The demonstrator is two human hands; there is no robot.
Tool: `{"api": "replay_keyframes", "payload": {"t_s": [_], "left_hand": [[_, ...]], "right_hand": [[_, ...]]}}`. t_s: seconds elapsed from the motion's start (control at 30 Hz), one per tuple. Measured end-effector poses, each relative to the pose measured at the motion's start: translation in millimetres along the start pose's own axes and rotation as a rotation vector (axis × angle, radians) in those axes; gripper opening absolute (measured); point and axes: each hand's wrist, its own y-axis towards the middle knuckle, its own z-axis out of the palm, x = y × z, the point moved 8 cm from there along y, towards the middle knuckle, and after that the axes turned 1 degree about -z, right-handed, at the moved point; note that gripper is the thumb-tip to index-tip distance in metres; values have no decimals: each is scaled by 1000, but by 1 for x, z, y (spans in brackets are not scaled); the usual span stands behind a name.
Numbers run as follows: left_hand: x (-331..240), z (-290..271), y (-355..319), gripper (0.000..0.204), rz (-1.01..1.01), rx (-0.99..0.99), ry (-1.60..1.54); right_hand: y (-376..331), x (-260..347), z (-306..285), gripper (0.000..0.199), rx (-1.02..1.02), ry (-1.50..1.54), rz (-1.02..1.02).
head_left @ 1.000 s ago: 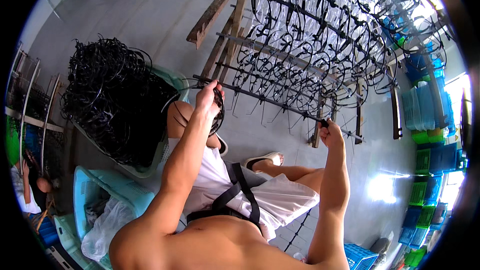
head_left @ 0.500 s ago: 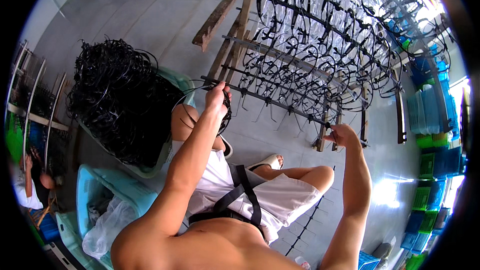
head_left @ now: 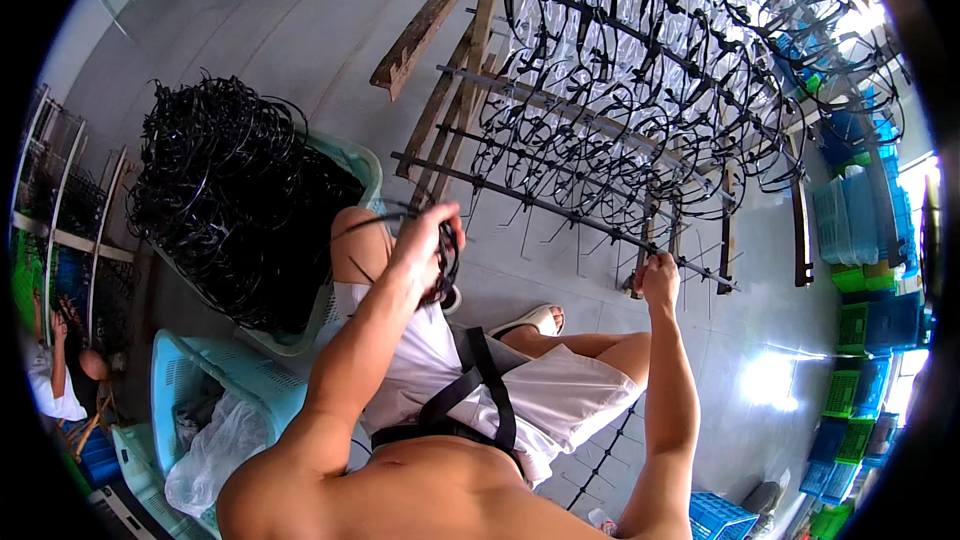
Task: The person sits on a low stool and repeatedly attaches small black wire loops to a horizontal metal rod on a multi-tiered rack. The person occasionally stands to retrieve more wire loops from a plastic bag on the floor before resuming the assembly.
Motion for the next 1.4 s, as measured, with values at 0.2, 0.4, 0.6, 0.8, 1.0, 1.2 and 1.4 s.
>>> {"api": "replay_keyframes", "payload": {"t_s": [0.2, 0.4, 0.6, 0.8, 1.0, 1.2, 1.4], "left_hand": [[-4, 5, -72, 11, 370, -8, 83], [-46, 6, -31, 32, 512, -26, 271], [-27, 43, 2, 32, 433, 44, 773], [-14, 26, 5, 27, 762, -172, 794], [21, 20, 9, 14, -35, -116, 106], [18, 26, 10, 16, -33, -65, 118], [27, 17, 9, 14, 5, -60, 77]], "right_hand": [[1, -19, 16, 19, -193, 78, -91], [-10, -32, 13, 18, -539, -138, -266], [-19, -26, 26, 26, -779, 129, -489], [-4, -49, 33, 24, -431, 551, -312], [-62, -81, 40, 30, -176, 1299, 0], [-128, -69, 66, 23, 52, 1046, 192], [-182, -58, 105, 20, 398, 739, 156]]}}
